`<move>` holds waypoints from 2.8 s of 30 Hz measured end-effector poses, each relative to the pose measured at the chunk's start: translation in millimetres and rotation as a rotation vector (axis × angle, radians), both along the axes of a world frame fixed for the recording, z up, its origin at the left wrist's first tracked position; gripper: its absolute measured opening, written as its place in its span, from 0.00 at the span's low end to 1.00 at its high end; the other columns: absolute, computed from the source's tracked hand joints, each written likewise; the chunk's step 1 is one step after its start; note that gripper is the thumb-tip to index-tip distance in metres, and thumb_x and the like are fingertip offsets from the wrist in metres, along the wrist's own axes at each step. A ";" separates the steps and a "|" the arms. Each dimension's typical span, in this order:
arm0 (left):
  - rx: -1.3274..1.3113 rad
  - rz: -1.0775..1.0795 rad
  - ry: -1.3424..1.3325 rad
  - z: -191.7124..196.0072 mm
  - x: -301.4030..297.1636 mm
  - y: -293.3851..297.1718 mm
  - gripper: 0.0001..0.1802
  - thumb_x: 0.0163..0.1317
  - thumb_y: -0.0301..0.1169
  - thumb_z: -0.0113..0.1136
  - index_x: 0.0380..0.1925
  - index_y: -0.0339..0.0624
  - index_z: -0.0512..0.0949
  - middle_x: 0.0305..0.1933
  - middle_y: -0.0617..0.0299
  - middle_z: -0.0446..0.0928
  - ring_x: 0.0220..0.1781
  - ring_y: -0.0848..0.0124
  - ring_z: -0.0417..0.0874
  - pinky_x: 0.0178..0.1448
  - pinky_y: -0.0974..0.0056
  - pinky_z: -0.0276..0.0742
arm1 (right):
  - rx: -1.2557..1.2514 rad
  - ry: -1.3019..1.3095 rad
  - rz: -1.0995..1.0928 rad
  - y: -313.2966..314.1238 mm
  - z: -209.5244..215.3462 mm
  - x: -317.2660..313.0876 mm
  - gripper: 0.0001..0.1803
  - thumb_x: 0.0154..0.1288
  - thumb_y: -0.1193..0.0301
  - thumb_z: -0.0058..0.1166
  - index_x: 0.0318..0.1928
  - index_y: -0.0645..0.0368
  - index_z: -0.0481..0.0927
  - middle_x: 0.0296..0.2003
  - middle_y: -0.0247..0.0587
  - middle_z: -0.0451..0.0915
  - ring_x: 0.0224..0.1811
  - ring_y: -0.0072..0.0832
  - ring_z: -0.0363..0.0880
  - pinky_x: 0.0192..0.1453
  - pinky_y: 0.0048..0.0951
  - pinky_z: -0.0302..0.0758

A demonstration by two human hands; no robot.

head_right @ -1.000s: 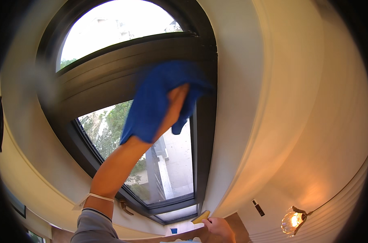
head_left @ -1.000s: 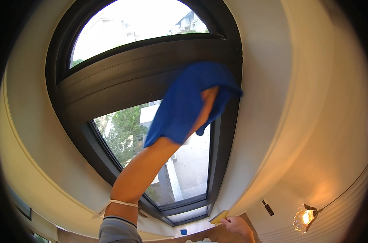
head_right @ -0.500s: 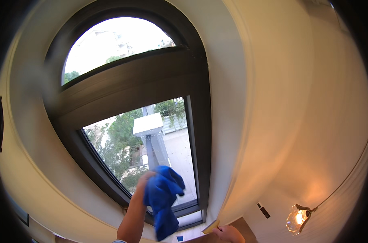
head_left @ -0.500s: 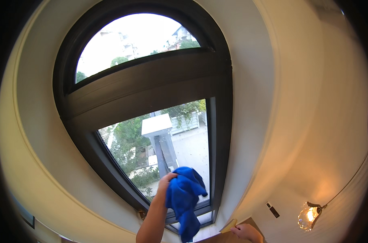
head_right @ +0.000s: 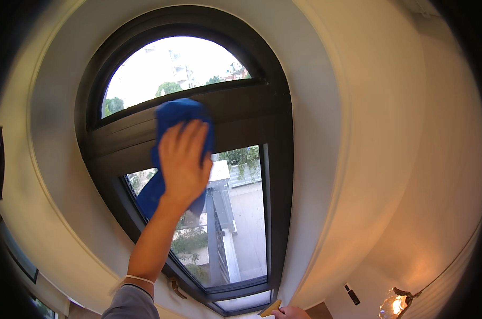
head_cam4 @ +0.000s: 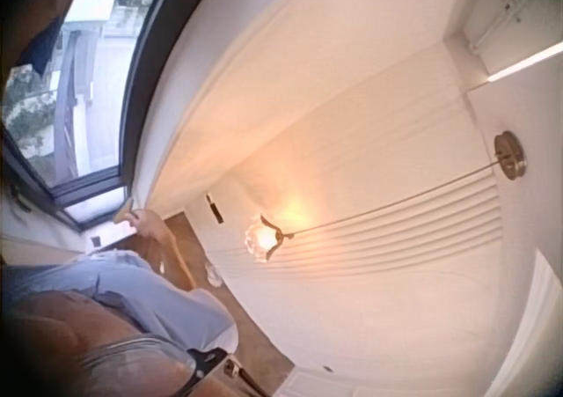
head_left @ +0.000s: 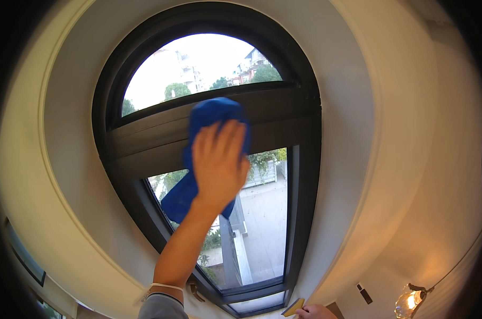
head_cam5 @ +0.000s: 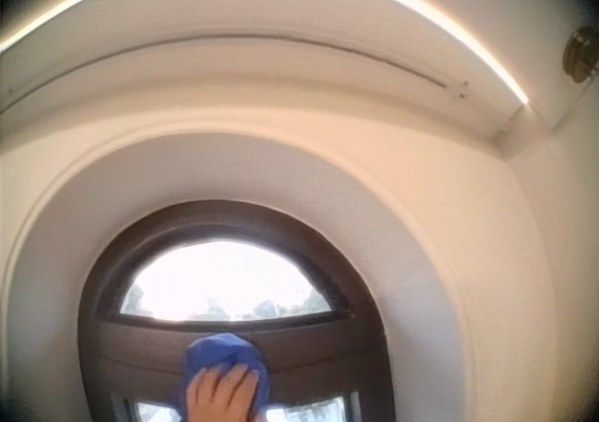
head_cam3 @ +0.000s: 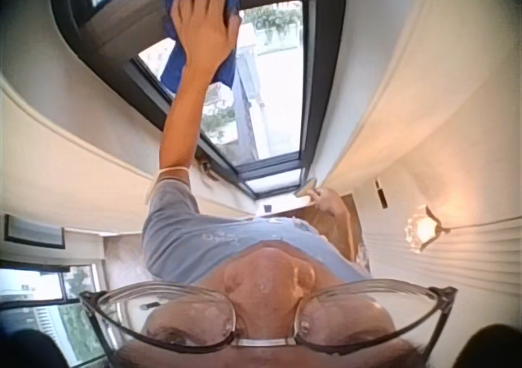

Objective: The person cleans a window using a squeegee and a blue cloth. They wipe the window frame and glass, apply a cleaning spray, and continue wiping the surface and sill.

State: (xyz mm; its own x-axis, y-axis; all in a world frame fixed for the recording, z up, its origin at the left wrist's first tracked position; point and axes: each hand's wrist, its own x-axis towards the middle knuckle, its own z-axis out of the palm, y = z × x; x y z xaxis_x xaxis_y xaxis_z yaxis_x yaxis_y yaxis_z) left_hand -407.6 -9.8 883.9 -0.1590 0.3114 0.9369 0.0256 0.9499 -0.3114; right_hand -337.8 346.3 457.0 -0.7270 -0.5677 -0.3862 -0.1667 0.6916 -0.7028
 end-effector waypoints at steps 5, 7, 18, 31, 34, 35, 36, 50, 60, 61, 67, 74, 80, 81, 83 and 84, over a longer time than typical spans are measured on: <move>-0.164 -0.220 -0.115 17.6 -70.2 83.1 0.30 0.54 0.28 0.69 0.61 0.40 0.85 0.54 0.55 0.83 0.60 0.51 0.77 0.74 0.47 0.69 | -0.138 0.077 0.068 -8.7 -41.6 -11.4 0.25 0.80 0.49 0.50 0.46 0.57 0.90 0.37 0.50 0.90 0.40 0.46 0.89 0.49 0.45 0.82; -0.196 -0.299 -0.038 19.1 -94.6 103.1 0.28 0.53 0.28 0.68 0.58 0.40 0.86 0.48 0.57 0.83 0.57 0.53 0.77 0.72 0.49 0.70 | -0.170 0.308 0.209 -21.4 -79.1 -23.0 0.26 0.81 0.48 0.50 0.46 0.56 0.90 0.36 0.50 0.90 0.40 0.48 0.88 0.48 0.46 0.82; 0.074 -0.022 0.090 0.7 7.7 -19.5 0.31 0.49 0.30 0.60 0.58 0.46 0.86 0.36 0.54 0.79 0.46 0.50 0.77 0.66 0.44 0.67 | -0.110 0.069 0.145 -41.1 -57.0 -26.1 0.31 0.79 0.41 0.51 0.46 0.57 0.91 0.40 0.54 0.90 0.43 0.48 0.89 0.50 0.48 0.81; -0.040 -0.139 -0.095 18.5 -108.1 120.9 0.20 0.48 0.29 0.67 0.45 0.45 0.83 0.39 0.52 0.80 0.52 0.51 0.77 0.61 0.46 0.68 | -0.131 0.088 0.242 -52.9 -69.9 -44.5 0.26 0.81 0.47 0.50 0.52 0.52 0.91 0.37 0.48 0.90 0.39 0.40 0.90 0.47 0.42 0.83; -0.065 -0.208 0.003 10.5 -107.1 106.6 0.22 0.51 0.30 0.67 0.50 0.43 0.88 0.44 0.52 0.81 0.55 0.51 0.75 0.67 0.50 0.69 | -0.115 0.055 0.356 -93.7 -45.8 -45.7 0.26 0.81 0.47 0.50 0.52 0.54 0.91 0.37 0.48 0.90 0.38 0.38 0.90 0.45 0.41 0.83; -0.089 -0.190 0.020 7.3 -97.7 94.4 0.23 0.51 0.30 0.67 0.51 0.44 0.88 0.44 0.53 0.81 0.55 0.52 0.75 0.67 0.50 0.69 | -0.110 0.050 0.371 -98.1 -39.2 -44.9 0.26 0.81 0.47 0.50 0.53 0.54 0.90 0.36 0.48 0.90 0.37 0.38 0.90 0.44 0.40 0.83; -0.117 -0.186 0.036 6.9 -85.8 85.7 0.25 0.51 0.29 0.67 0.52 0.44 0.89 0.44 0.54 0.81 0.55 0.52 0.75 0.67 0.51 0.69 | -0.108 0.046 0.373 -99.0 -35.1 -43.1 0.26 0.81 0.47 0.50 0.53 0.55 0.90 0.36 0.48 0.90 0.37 0.37 0.90 0.44 0.40 0.84; 0.363 0.136 0.311 -8.8 100.5 -148.4 0.28 0.53 0.22 0.55 0.57 0.42 0.80 0.52 0.43 0.77 0.62 0.42 0.72 0.70 0.44 0.68 | -0.411 -0.008 -0.012 -115.5 140.9 -74.6 0.20 0.82 0.58 0.58 0.39 0.63 0.87 0.30 0.41 0.86 0.31 0.25 0.85 0.38 0.31 0.81; 0.332 0.112 0.332 -20.2 100.5 -169.0 0.28 0.53 0.26 0.54 0.57 0.42 0.83 0.54 0.43 0.78 0.61 0.42 0.73 0.72 0.44 0.66 | -1.101 0.258 0.259 -246.0 357.7 -122.9 0.26 0.86 0.53 0.51 0.36 0.64 0.81 0.24 0.39 0.82 0.23 0.24 0.81 0.32 0.29 0.78; 0.309 0.107 0.338 -18.7 99.7 -168.5 0.28 0.53 0.26 0.54 0.57 0.42 0.83 0.55 0.42 0.78 0.62 0.42 0.73 0.72 0.44 0.66 | -1.107 0.244 0.231 -250.5 363.4 -127.2 0.26 0.85 0.52 0.53 0.36 0.63 0.82 0.21 0.38 0.81 0.22 0.24 0.81 0.31 0.28 0.78; 0.294 0.085 0.359 -18.7 102.3 -179.7 0.31 0.52 0.29 0.53 0.60 0.41 0.81 0.62 0.39 0.75 0.64 0.42 0.73 0.74 0.46 0.65 | -1.232 0.332 0.159 -238.0 369.0 -136.6 0.28 0.87 0.50 0.46 0.35 0.59 0.81 0.22 0.36 0.81 0.20 0.22 0.81 0.29 0.28 0.81; 0.335 0.125 0.317 -26.0 92.6 -172.0 0.31 0.57 0.26 0.51 0.64 0.40 0.79 0.59 0.45 0.74 0.61 0.50 0.74 0.71 0.52 0.67 | -1.236 0.328 -0.136 -173.2 390.8 -179.7 0.30 0.88 0.46 0.44 0.35 0.57 0.80 0.17 0.34 0.77 0.14 0.20 0.73 0.30 0.26 0.80; 0.315 0.109 0.347 -29.6 88.3 -183.0 0.31 0.57 0.28 0.51 0.64 0.39 0.79 0.61 0.43 0.75 0.62 0.48 0.74 0.72 0.50 0.67 | -1.291 0.245 -0.139 -155.7 402.4 -195.3 0.29 0.85 0.46 0.50 0.33 0.58 0.80 0.16 0.34 0.76 0.13 0.21 0.71 0.27 0.26 0.76; 0.308 0.122 0.347 -29.7 91.0 -185.5 0.31 0.58 0.28 0.51 0.65 0.38 0.78 0.61 0.43 0.75 0.61 0.49 0.74 0.71 0.51 0.67 | -1.289 0.255 -0.158 -156.1 405.1 -193.6 0.29 0.85 0.46 0.50 0.33 0.58 0.80 0.16 0.34 0.76 0.13 0.21 0.71 0.27 0.27 0.76; 0.408 0.107 0.347 -27.0 90.7 -181.6 0.34 0.56 0.29 0.51 0.66 0.36 0.77 0.69 0.40 0.73 0.68 0.43 0.71 0.78 0.47 0.62 | -1.305 0.290 -0.207 -155.5 404.9 -186.3 0.28 0.85 0.47 0.50 0.34 0.58 0.80 0.16 0.34 0.75 0.13 0.22 0.70 0.28 0.29 0.77; 0.450 0.099 0.371 -27.9 88.0 -180.8 0.35 0.56 0.30 0.51 0.67 0.35 0.75 0.71 0.39 0.72 0.69 0.43 0.70 0.79 0.47 0.62 | -1.343 0.281 -0.188 -151.0 399.0 -180.9 0.28 0.85 0.48 0.50 0.34 0.58 0.80 0.16 0.34 0.75 0.13 0.23 0.70 0.27 0.30 0.77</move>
